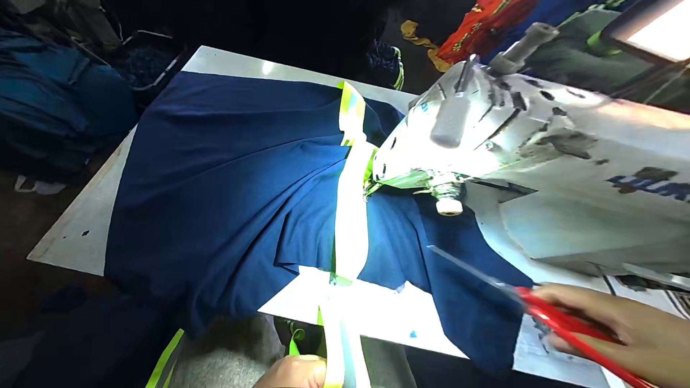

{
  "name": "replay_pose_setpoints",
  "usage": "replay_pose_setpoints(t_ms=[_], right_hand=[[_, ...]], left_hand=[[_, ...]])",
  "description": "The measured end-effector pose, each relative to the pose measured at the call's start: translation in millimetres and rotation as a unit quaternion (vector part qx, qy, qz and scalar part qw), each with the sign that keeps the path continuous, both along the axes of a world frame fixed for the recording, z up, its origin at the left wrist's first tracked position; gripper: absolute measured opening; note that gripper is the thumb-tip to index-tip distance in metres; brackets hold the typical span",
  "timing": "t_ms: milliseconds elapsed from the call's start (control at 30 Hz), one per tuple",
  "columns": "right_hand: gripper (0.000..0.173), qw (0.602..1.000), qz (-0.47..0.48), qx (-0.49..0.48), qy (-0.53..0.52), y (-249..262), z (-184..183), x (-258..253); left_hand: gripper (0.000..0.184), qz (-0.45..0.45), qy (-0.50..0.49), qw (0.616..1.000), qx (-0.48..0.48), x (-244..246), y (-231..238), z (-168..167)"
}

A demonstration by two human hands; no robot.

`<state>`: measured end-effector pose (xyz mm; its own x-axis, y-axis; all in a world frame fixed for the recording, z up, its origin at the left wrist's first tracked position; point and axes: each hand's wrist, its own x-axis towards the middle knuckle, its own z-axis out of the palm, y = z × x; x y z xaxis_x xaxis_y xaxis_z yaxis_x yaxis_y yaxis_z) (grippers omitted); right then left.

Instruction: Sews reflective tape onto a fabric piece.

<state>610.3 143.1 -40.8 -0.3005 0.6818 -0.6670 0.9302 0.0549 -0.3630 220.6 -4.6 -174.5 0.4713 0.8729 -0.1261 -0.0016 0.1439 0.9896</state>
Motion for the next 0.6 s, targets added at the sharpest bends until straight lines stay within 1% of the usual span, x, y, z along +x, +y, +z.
replay_pose_setpoints(t_ms=[67,133,167,233,267,300,333,367,400,433,467,500,533,567,600], right_hand=[[0.046,0.993,-0.094,0.040,-0.065,-26,-8,59],[0.049,0.978,-0.148,0.084,-0.119,-44,-29,106],[0.049,0.970,-0.167,0.114,-0.132,-51,-39,120],[0.050,0.952,-0.181,0.187,-0.161,-59,-55,130],[0.052,0.940,-0.184,0.225,-0.176,-61,-56,120],[0.054,0.932,-0.183,0.264,-0.167,-65,-54,101],[0.054,0.931,-0.160,0.304,-0.120,-69,-49,75],[0.052,0.937,-0.121,0.325,-0.041,-75,-44,44],[0.052,0.942,-0.079,0.322,0.054,-82,-40,7],[0.056,0.942,-0.053,0.293,0.154,-90,-40,-33],[0.058,0.932,-0.047,0.254,0.256,-100,-44,-70],[0.054,0.906,-0.060,0.224,0.354,-110,-51,-100],[0.040,0.875,-0.079,0.202,0.433,-119,-59,-121],[0.022,0.838,-0.119,0.190,0.498,-124,-63,-133],[0.018,0.797,-0.172,0.182,0.549,-125,-60,-138]], left_hand=[[0.023,-0.018,0.044,0.998,0.045,-3,3,-1],[0.025,-0.023,0.068,0.994,0.079,-3,9,3],[0.026,-0.022,0.079,0.993,0.088,-2,13,7],[0.026,-0.021,0.092,0.986,0.137,3,21,16],[0.024,-0.014,0.095,0.980,0.174,7,26,20],[0.023,-0.015,0.096,0.974,0.207,12,31,26],[0.022,-0.013,0.096,0.967,0.236,17,36,31],[0.021,-0.008,0.093,0.961,0.260,22,40,37],[0.021,-0.002,0.086,0.956,0.280,29,44,44],[0.020,0.005,0.072,0.952,0.297,36,48,49],[0.020,0.013,0.052,0.950,0.309,43,51,53],[0.019,0.026,0.024,0.948,0.315,51,53,56],[0.020,0.042,-0.016,0.949,0.311,60,52,57],[0.025,0.052,-0.063,0.950,0.300,68,50,55],[0.035,0.044,-0.105,0.951,0.288,75,46,51]])
